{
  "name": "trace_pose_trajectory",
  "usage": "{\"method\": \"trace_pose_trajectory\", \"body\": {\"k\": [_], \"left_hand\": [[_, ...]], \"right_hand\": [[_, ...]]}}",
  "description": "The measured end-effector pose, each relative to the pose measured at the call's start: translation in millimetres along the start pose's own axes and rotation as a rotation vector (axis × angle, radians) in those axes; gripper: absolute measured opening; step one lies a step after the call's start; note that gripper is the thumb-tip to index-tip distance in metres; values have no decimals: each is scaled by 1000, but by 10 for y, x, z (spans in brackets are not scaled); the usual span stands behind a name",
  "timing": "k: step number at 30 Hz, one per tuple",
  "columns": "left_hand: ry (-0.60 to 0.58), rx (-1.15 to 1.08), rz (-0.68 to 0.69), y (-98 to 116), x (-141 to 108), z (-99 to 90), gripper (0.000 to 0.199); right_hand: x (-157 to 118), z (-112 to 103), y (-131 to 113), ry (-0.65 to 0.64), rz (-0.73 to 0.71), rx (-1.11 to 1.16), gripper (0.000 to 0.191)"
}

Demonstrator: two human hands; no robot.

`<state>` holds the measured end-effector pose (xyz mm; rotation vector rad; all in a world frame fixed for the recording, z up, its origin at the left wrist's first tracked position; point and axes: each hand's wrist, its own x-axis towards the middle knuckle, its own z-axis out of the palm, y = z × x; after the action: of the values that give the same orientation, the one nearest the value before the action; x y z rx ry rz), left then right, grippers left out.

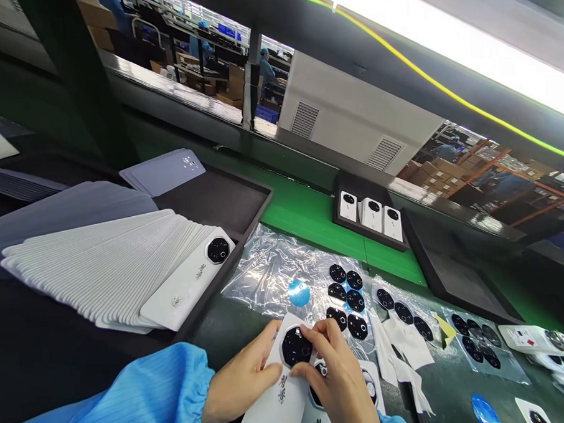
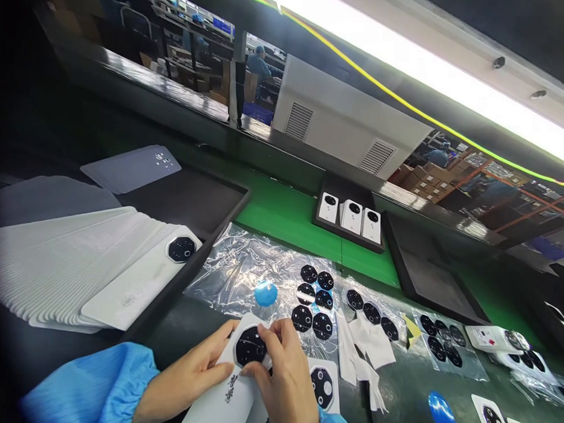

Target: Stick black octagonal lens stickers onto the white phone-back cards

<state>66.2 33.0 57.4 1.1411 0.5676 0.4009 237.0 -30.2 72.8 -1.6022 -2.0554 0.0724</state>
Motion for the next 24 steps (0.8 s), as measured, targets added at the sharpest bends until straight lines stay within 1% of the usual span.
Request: {"method": "trace_pose_trajectory", "body": {"k": [3, 6, 9, 15, 19, 24], "left_hand": [[56, 23, 7, 11, -20, -2, 38], [96, 34, -3, 6, -29, 2, 36], [79, 48, -9, -34, -14, -1, 40], [52, 32, 26, -87, 15, -23, 36], [33, 11, 25, -51, -3, -21, 37], [33, 50, 13, 28, -19, -15, 40]], "right_hand": [[38, -63, -48, 2, -1, -16, 43], [49, -63, -73, 7, 5, -15, 43], [56, -54, -80, 8, 12, 5, 40], [92, -64, -87, 1, 21, 52, 36], [120, -57, -89, -7, 46, 78, 31], [128, -69, -81, -38, 68, 98, 30]]}}
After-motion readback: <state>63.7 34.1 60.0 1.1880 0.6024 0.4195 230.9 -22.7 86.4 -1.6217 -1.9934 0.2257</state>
